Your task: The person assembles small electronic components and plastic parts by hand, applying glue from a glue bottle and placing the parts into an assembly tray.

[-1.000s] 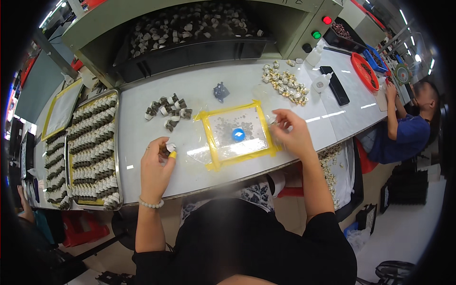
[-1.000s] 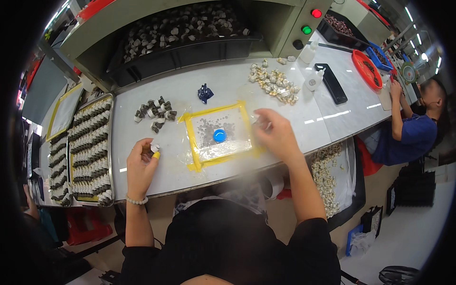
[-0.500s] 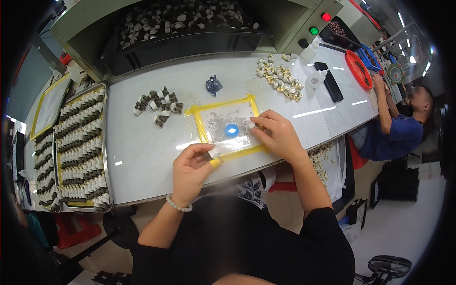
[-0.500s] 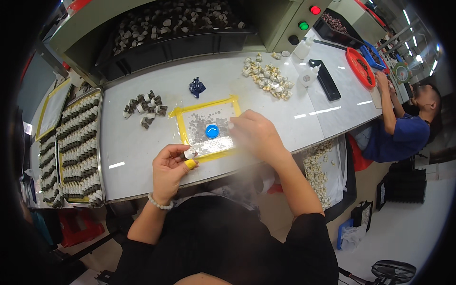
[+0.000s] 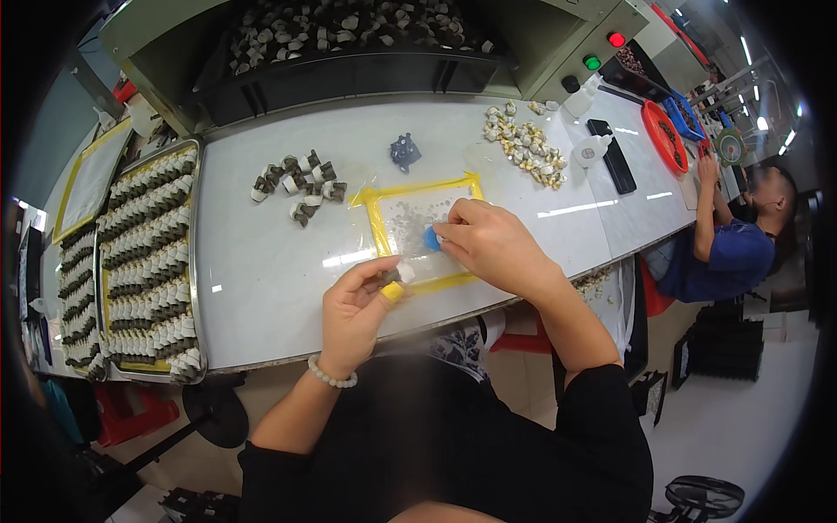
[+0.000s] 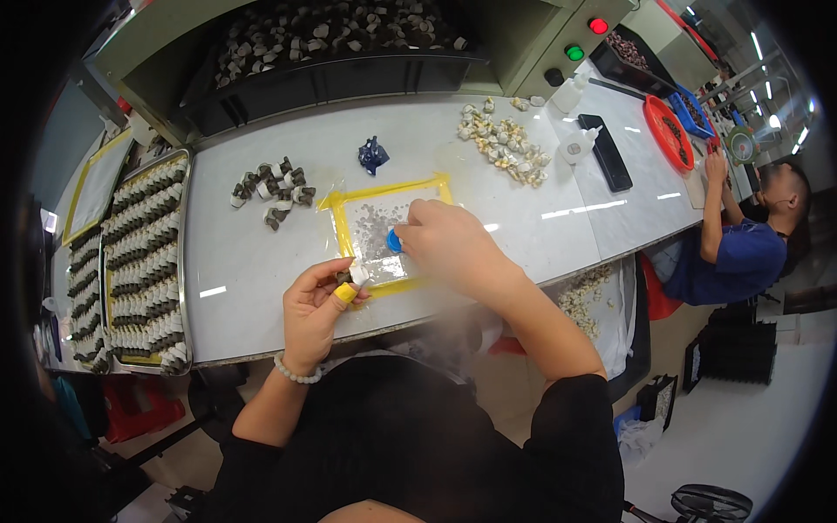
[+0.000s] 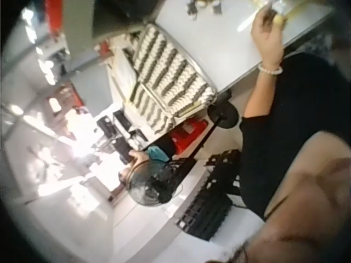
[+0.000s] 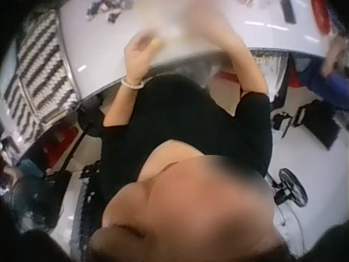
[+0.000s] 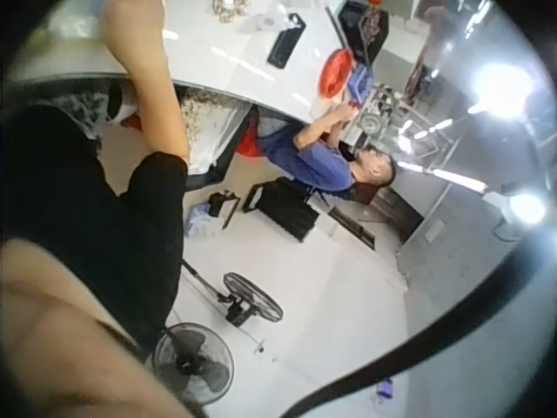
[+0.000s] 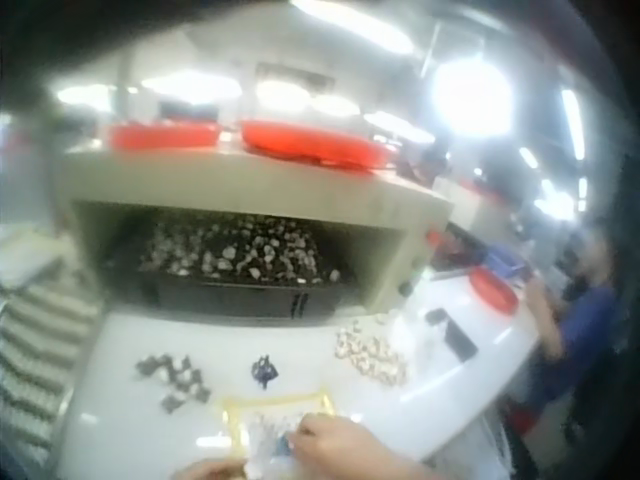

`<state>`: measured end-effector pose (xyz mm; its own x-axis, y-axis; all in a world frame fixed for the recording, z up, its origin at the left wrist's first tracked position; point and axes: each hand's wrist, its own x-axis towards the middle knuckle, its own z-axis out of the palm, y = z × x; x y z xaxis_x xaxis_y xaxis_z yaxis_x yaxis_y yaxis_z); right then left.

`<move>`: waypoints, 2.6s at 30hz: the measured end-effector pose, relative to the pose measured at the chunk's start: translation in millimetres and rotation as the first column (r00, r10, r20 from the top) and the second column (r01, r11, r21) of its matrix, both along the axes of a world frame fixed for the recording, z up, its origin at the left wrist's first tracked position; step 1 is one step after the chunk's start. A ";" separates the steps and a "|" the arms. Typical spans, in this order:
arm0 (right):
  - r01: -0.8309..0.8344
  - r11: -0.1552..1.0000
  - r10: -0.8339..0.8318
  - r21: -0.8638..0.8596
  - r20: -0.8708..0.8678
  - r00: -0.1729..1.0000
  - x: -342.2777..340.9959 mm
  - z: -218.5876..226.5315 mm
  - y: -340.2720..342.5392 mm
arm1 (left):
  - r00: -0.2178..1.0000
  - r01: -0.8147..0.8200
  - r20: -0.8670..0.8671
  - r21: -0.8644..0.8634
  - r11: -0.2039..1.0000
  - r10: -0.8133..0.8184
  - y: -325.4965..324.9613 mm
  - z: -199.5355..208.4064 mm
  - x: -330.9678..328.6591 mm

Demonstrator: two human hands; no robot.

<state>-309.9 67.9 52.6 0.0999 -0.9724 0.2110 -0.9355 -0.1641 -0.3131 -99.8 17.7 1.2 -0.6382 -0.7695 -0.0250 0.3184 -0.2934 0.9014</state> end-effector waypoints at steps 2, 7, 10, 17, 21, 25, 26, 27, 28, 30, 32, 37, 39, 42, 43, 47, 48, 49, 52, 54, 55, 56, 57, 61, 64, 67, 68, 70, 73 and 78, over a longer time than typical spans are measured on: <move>-0.001 0.999 0.003 0.038 -0.057 0.998 2.0 1.2 -2.2 | 1.000 0.001 -0.031 0.040 0.999 0.000 0.4 0.8 0.4; -0.007 0.998 0.019 0.062 -0.184 0.983 6.9 3.1 -5.2 | 1.000 -0.009 -0.025 0.067 0.998 0.010 -0.5 1.1 0.9; 0.010 0.998 -0.009 0.066 -0.013 1.000 1.3 -0.6 -4.5 | 0.998 -0.023 -0.056 0.094 0.995 0.028 -1.8 1.5 1.3; 0.160 0.987 -0.158 0.032 0.441 0.884 6.3 -11.1 10.2 | 0.998 -0.034 -0.041 0.105 0.994 0.038 -2.4 0.0 2.2; 0.175 0.979 -0.197 0.107 0.725 0.660 16.3 -17.7 17.0 | 0.998 -0.019 -0.051 0.119 0.993 0.025 -3.3 1.5 0.6; 0.113 0.981 -0.194 0.157 0.790 0.581 23.4 -13.9 20.6 | 0.998 -0.009 -0.062 0.127 0.992 0.017 -3.6 0.0 1.0; 0.111 0.981 -0.193 0.158 0.791 0.581 24.7 -13.8 20.6 | 0.998 -0.011 -0.060 0.128 0.992 0.019 -3.6 -0.6 1.4; 0.096 0.986 -0.167 0.137 0.789 0.591 25.9 -13.9 20.5 | 0.998 -0.008 -0.067 0.124 0.992 0.016 -3.6 -1.1 1.6; 0.081 0.990 -0.142 0.116 0.787 0.601 26.8 -13.5 20.3 | 0.997 -0.003 -0.073 0.120 0.993 0.012 -3.5 -1.5 1.9; 0.077 0.990 -0.140 0.118 0.771 0.621 29.2 -8.1 19.0 | 0.998 -0.001 -0.062 0.118 0.993 0.009 -4.0 -3.2 3.3; 0.074 0.990 -0.138 0.119 0.754 0.642 31.6 -3.8 18.3 | 0.999 0.003 -0.051 0.115 0.993 0.003 -4.0 -3.1 3.6; 0.006 0.990 -0.092 0.138 0.625 0.776 32.7 4.1 17.6 | 0.998 0.034 -0.062 0.109 0.993 -0.027 -3.3 -1.7 4.2; -0.002 0.992 -0.083 0.130 0.648 0.757 31.0 3.7 16.7 | 0.998 0.036 -0.051 0.101 0.994 -0.031 -4.1 -2.1 4.0; -0.021 0.994 -0.060 0.104 0.712 0.699 28.9 -4.3 15.9 | 0.999 0.032 -0.029 0.099 0.995 -0.029 -3.8 -0.3 2.1; -0.041 0.996 -0.038 0.086 0.753 0.656 26.9 -7.2 16.6 | 1.000 0.015 -0.013 0.107 0.994 -0.014 -3.5 1.3 1.3; -0.105 0.989 -0.013 0.109 0.752 0.659 10.8 -8.1 21.6 | 0.992 0.043 0.110 0.107 0.993 -0.055 -2.9 9.5 14.6; 0.020 0.993 -0.096 0.118 0.689 0.719 -0.5 -6.7 24.1 | 0.965 -0.044 0.244 -0.199 0.979 0.094 -7.5 4.6 27.0; 0.143 0.983 -0.184 0.116 0.621 0.762 -13.7 -5.8 26.4 | 0.907 -0.086 0.321 -0.495 0.865 0.274 -12.7 0.3 38.7; 0.554 0.832 -0.477 -0.008 0.499 0.724 -73.4 -12.9 40.1 | 0.778 -0.051 0.361 -0.780 0.624 0.515 -31.5 8.8 72.0; 0.674 0.728 -0.602 -0.128 0.352 0.717 -108.9 -17.8 47.3 | 0.615 0.035 0.395 -0.879 0.476 0.683 -37.8 7.7 92.2; 0.704 0.687 -0.642 -0.181 0.303 0.704 -121.5 -21.9 48.7 | 0.604 0.034 0.395 -0.881 0.472 0.692 -37.8 13.2 92.3; 0.697 0.694 -0.633 -0.180 0.310 0.709 -131.9 -25.7 51.7 | 0.565 0.098 0.367 -0.919 0.381 0.739 -38.9 20.7 87.7; 0.738 0.662 -0.689 -0.129 0.284 0.667 -138.7 -31.0 50.7 | 0.518 0.167 0.334 -0.943 0.289 0.787 -39.4 26.7 84.7; 0.719 0.695 -0.698 0.019 0.257 0.668 -132.4 -38.9 42.4 | 0.581 0.097 0.305 -0.947 0.308 0.755 -50.9 38.7 59.0; 0.640 0.768 -0.595 -0.002 0.366 0.716 -110.0 -30.8 44.9 | 0.590 0.162 0.347 -0.936 0.314 0.729 -70.6 38.8 30.8; 0.548 0.835 -0.499 0.047 0.485 0.718 -73.4 -13.8 44.1 | 0.556 0.286 0.460 -0.888 0.360 0.692 -81.3 42.3 20.3; 0.473 0.872 -0.469 0.124 0.484 0.739 -63.4 -12.3 44.9 | 0.524 0.360 0.549 -0.836 0.415 0.651 -82.7 39.8 17.0; 0.396 0.895 -0.443 0.204 0.491 0.750 -50.8 -16.0 42.6 | 0.527 0.387 0.571 -0.821 0.420 0.630 -84.4 35.6 18.7; 0.305 0.951 -0.300 0.059 0.425 0.854 -46.4 -25.0 43.5 | 0.596 0.444 0.613 -0.790 0.423 0.518 -82.8 35.2 20.5; 0.325 0.945 -0.312 0.045 0.430 0.847 -41.0 -27.7 43.0 | 0.752 0.448 0.563 -0.818 0.361 0.343 -63.0 37.6 22.2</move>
